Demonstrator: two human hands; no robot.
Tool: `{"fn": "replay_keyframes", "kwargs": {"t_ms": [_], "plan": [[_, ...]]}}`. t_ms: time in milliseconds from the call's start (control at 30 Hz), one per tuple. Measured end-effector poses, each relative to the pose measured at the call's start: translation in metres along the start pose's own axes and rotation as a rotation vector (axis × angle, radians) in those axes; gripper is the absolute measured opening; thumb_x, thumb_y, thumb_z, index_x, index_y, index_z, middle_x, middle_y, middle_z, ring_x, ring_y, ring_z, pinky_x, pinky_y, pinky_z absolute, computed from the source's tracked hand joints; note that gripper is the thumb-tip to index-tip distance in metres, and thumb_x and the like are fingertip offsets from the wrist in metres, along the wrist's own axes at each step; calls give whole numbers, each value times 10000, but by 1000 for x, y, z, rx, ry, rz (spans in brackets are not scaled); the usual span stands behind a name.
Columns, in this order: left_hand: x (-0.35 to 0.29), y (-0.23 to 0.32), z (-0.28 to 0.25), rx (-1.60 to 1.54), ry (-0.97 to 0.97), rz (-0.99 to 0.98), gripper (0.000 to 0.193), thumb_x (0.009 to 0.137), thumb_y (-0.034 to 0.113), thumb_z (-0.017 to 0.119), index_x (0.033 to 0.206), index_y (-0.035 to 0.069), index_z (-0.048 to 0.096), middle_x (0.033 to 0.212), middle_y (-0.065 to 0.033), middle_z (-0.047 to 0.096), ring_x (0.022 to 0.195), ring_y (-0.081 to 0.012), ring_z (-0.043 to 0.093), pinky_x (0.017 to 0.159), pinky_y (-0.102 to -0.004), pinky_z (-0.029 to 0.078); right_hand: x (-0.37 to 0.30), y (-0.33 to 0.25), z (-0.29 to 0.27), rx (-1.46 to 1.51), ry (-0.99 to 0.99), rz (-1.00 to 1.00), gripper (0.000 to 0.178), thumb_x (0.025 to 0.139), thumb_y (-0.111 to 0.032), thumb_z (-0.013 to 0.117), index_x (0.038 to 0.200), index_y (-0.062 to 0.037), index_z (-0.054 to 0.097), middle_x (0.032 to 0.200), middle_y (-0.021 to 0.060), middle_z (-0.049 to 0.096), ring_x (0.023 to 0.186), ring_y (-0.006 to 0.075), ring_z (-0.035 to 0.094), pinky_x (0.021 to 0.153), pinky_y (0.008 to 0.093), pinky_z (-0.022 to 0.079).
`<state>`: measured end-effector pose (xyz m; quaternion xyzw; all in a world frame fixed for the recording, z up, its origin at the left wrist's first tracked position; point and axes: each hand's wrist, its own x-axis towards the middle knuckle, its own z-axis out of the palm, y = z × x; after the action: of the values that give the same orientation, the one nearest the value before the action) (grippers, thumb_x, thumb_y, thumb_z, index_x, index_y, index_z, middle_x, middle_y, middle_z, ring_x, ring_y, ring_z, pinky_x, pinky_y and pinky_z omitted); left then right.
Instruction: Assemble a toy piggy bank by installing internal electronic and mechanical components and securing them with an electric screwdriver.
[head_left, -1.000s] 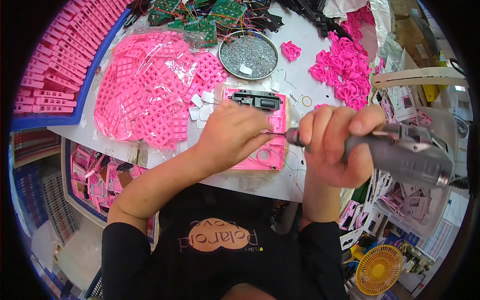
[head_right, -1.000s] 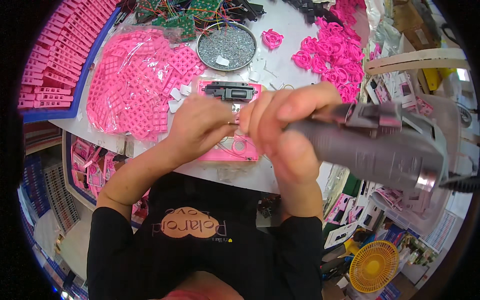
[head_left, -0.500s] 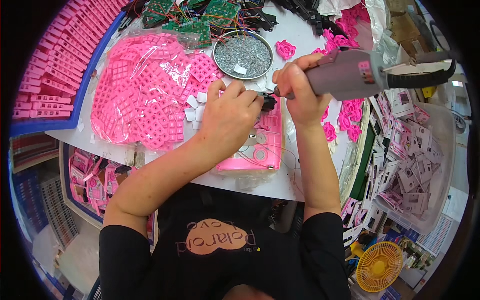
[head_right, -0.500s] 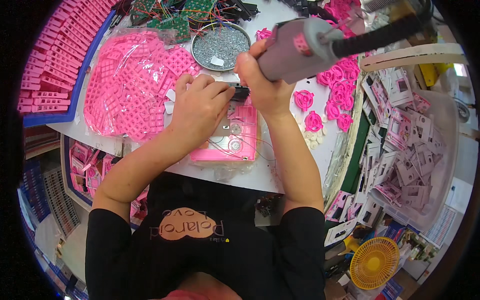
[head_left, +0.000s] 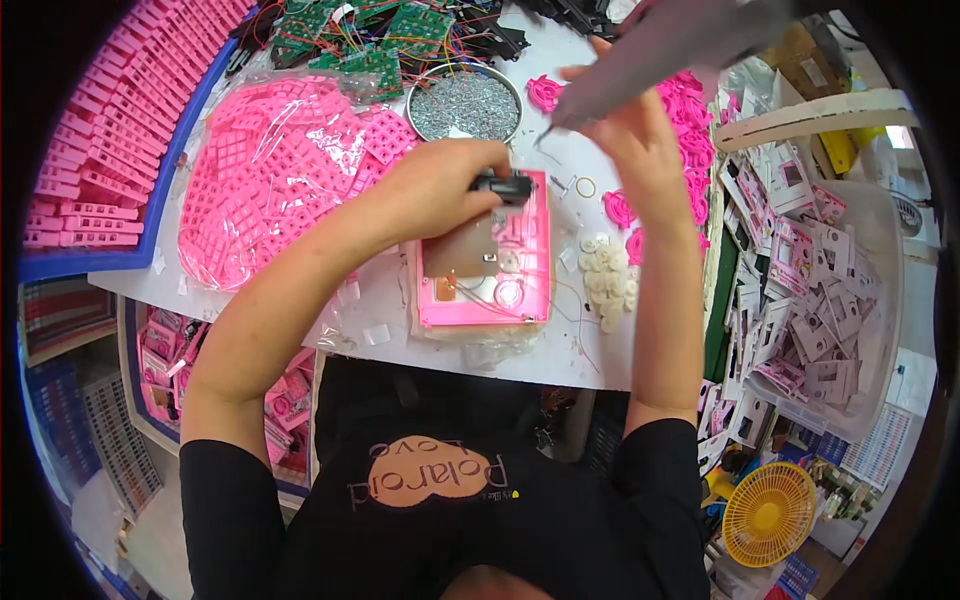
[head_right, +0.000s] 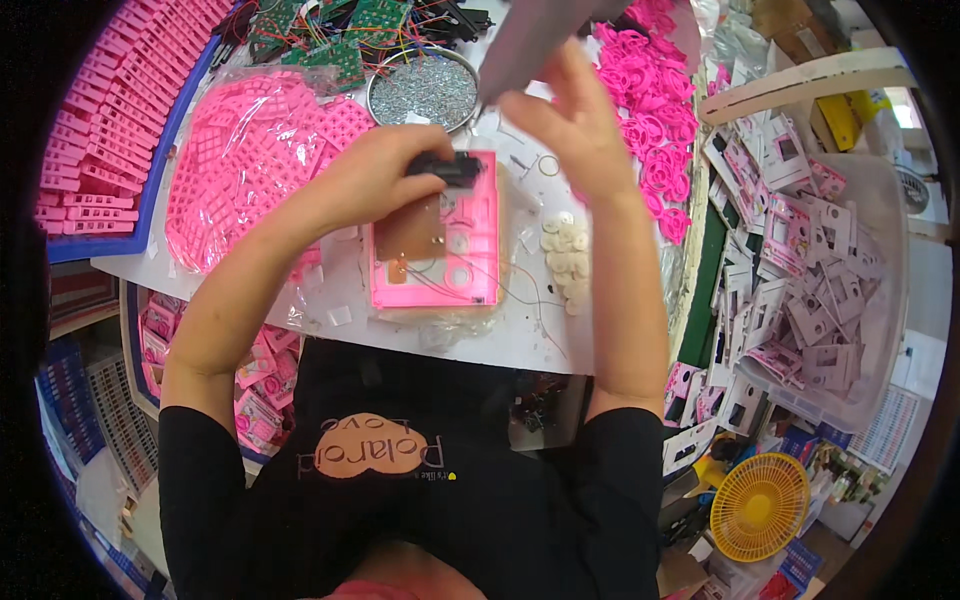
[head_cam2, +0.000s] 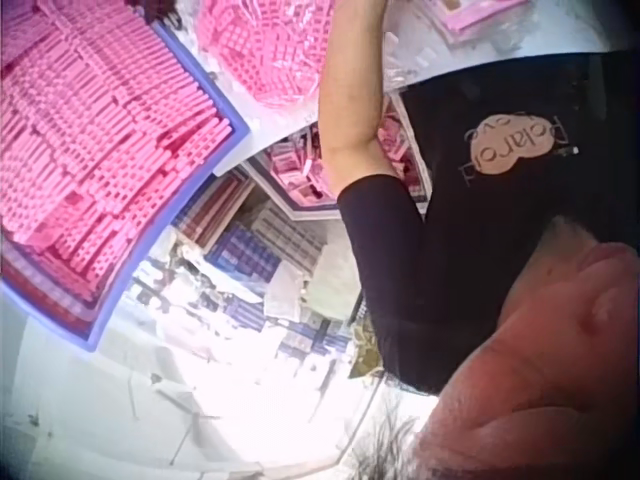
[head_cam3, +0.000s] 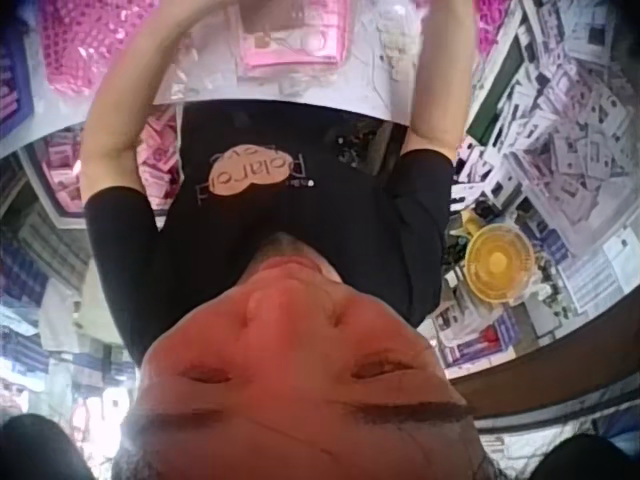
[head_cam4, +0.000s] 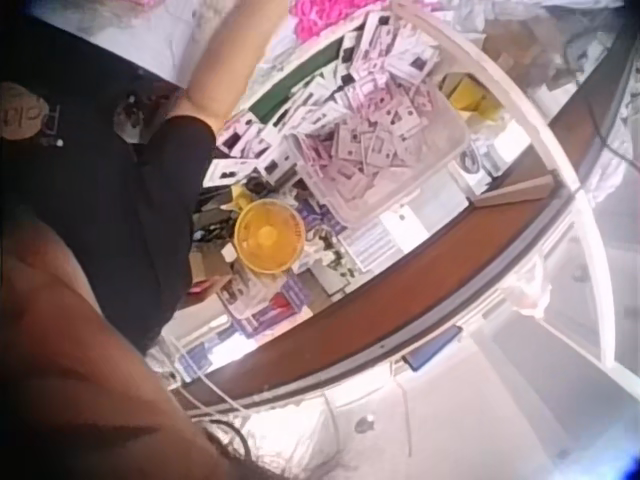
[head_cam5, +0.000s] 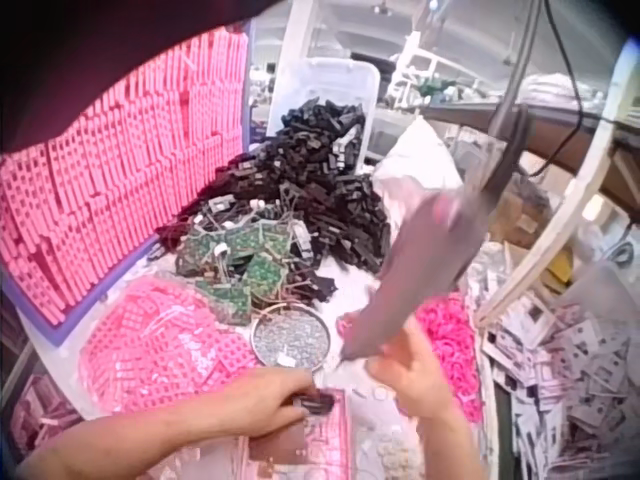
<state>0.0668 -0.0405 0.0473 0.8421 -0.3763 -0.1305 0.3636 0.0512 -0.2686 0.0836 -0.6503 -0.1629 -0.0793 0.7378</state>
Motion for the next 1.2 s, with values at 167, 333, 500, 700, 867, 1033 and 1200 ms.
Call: {"fn": "replay_keyframes", "kwargs": {"t_ms": [167, 333, 500, 700, 867, 1033, 1200], "plan": [[-45, 22, -52, -126, 386, 8, 280, 844, 111, 694, 1093, 21, 602, 1096, -147, 678, 1008, -307, 663, 885, -378, 512, -43, -24, -96, -1175, -130, 428, 446, 829, -128, 719, 1263, -59, 640, 1121, 161, 673, 1085, 259, 635, 965, 370, 482], [-165, 45, -126, 65, 133, -150, 327, 779, 68, 717, 1077, 20, 591, 1218, -157, 660, 1117, -298, 629, 957, -385, 479, -92, 6, -119, -1159, -180, 340, 379, 831, -95, 660, 1208, -58, 663, 1136, 170, 656, 1063, 350, 619, 952, 420, 484], [-300, 21, -140, 319, -314, -792, 365, 705, 24, 719, 1049, 22, 597, 1068, -191, 652, 1008, -411, 599, 909, -410, 486, -82, 10, -105, -1127, -101, 325, 323, 849, -101, 665, 1168, -50, 677, 1113, 165, 652, 1041, 338, 624, 913, 414, 500], [-295, 14, -89, 438, -57, -599, 438, 692, 42, 758, 1106, 22, 616, 1110, -178, 636, 1050, -373, 607, 897, -444, 489, -71, 26, -106, -1401, -207, 147, 139, 858, -138, 689, 948, -37, 723, 936, 131, 686, 874, 283, 653, 729, 396, 535], [-195, 32, -23, 212, 9, -24, 466, 746, 122, 789, 1164, 41, 601, 1188, -159, 627, 1072, -361, 604, 898, -464, 483, -82, 2, 2, -1029, -363, 65, 116, 811, -169, 716, 837, -71, 659, 816, 102, 648, 788, 296, 629, 661, 413, 517], [-111, 40, 41, 118, 22, 292, 605, 774, 295, 782, 1259, 11, 556, 1338, -147, 539, 1171, -347, 532, 967, -478, 421, -102, 26, 40, -1231, -273, 8, 131, 774, -116, 733, 788, -65, 613, 758, 93, 607, 750, 304, 606, 653, 412, 502], [-91, 32, 60, 360, -185, 259, 622, 791, 333, 767, 1287, 16, 566, 1361, -145, 523, 1218, -335, 514, 1003, -475, 411, -102, 25, 45, -1282, -289, 121, 114, 778, -156, 697, 807, -79, 619, 780, 118, 636, 781, 349, 605, 666, 485, 492]]}}
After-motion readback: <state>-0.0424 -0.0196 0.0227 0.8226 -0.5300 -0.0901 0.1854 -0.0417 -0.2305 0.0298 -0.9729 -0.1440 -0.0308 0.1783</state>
